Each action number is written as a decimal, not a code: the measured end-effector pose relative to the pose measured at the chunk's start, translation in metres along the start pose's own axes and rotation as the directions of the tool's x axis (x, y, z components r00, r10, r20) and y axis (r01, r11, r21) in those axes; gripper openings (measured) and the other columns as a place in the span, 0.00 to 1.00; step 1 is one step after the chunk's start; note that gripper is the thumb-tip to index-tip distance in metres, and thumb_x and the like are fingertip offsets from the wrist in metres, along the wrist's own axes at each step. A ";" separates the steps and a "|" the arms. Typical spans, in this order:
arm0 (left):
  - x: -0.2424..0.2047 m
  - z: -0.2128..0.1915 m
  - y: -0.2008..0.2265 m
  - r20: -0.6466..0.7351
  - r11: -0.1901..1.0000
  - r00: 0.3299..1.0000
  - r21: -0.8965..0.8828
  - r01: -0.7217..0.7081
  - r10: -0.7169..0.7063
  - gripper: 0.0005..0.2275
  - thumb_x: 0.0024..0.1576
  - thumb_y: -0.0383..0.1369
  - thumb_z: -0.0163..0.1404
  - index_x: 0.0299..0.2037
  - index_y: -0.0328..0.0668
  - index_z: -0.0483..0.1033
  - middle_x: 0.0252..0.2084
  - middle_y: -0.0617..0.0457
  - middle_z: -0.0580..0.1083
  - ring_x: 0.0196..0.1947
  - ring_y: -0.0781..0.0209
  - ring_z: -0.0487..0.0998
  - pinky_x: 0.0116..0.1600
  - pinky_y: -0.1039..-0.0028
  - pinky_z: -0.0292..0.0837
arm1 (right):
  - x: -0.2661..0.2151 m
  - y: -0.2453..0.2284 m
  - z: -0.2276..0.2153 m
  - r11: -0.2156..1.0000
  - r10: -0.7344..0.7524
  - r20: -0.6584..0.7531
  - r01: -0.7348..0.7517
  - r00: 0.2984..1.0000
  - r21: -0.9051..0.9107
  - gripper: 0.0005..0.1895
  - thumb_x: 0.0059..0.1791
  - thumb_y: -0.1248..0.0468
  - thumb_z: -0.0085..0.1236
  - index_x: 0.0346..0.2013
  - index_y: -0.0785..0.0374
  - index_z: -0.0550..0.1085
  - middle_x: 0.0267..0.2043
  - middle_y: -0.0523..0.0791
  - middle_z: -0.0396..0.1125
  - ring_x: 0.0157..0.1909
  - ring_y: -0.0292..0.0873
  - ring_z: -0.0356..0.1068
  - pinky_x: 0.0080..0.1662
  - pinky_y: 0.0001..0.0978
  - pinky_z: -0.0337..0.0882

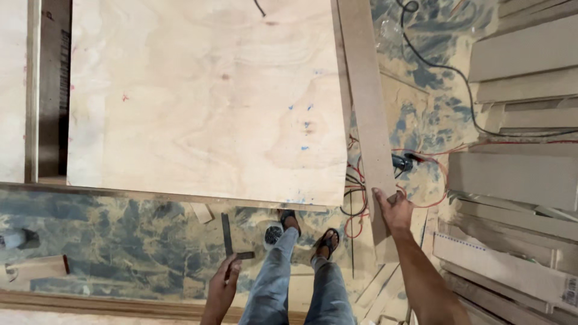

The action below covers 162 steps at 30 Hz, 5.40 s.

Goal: The person measures a piece of plywood using a tape measure and a straight edge, then cuts along the marked line using a circular saw.

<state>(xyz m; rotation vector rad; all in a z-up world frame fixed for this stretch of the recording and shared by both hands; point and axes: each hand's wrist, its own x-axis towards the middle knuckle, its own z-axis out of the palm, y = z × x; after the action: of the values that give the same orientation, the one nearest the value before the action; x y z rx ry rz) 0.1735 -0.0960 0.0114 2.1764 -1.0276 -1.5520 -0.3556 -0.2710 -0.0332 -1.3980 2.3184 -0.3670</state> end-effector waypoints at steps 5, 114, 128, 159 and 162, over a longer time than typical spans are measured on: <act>0.005 -0.010 0.014 0.051 0.995 0.995 -0.069 -0.079 0.082 0.26 0.62 0.48 0.45 0.65 0.40 0.69 0.54 0.42 0.81 0.54 0.50 0.83 0.55 0.64 0.76 | -0.021 -0.003 -0.007 0.996 0.075 0.124 -0.067 0.989 -0.065 0.39 0.44 0.38 0.64 0.45 0.76 0.74 0.31 0.64 0.72 0.37 0.65 0.75 0.40 0.51 0.75; 0.185 0.110 0.234 0.577 0.759 0.764 0.348 -0.550 0.289 0.12 0.57 0.33 0.61 0.43 0.41 0.71 0.33 0.48 0.79 0.30 0.57 0.83 0.34 0.69 0.78 | -0.120 -0.126 0.107 0.498 0.202 0.053 -0.150 0.978 0.854 0.13 0.57 0.69 0.59 0.53 0.67 0.67 0.74 0.52 0.52 0.70 0.46 0.61 0.63 0.38 0.71; 0.178 0.108 0.245 0.550 0.739 0.730 0.273 -0.616 0.406 0.10 0.57 0.32 0.62 0.42 0.40 0.74 0.31 0.51 0.76 0.29 0.63 0.81 0.32 0.73 0.78 | -0.120 -0.126 0.099 0.458 0.134 0.110 -0.160 0.985 0.874 0.14 0.59 0.66 0.57 0.57 0.68 0.67 0.71 0.49 0.53 0.72 0.43 0.60 0.70 0.38 0.66; 0.177 0.113 0.240 0.522 0.677 0.744 0.367 -0.638 0.417 0.12 0.56 0.35 0.62 0.42 0.41 0.75 0.31 0.51 0.78 0.28 0.60 0.82 0.30 0.71 0.78 | -0.113 -0.118 0.094 0.486 0.061 0.208 -0.211 0.976 0.848 0.17 0.61 0.70 0.54 0.64 0.66 0.64 0.66 0.50 0.56 0.62 0.42 0.65 0.58 0.32 0.72; 0.179 0.113 0.244 0.542 0.659 0.731 0.375 -0.652 0.414 0.13 0.56 0.36 0.61 0.44 0.41 0.74 0.32 0.50 0.78 0.29 0.58 0.82 0.32 0.69 0.78 | -0.112 -0.110 0.091 0.580 0.090 0.249 -0.254 0.964 0.774 0.29 0.58 0.65 0.59 0.67 0.64 0.53 0.71 0.52 0.52 0.66 0.44 0.63 0.58 0.37 0.72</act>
<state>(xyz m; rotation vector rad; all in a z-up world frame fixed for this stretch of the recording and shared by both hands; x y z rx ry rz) 0.0073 -0.3718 -0.0155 1.5321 -2.2742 -1.5474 -0.1805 -0.2243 -0.0440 -0.6866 1.7121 -1.0251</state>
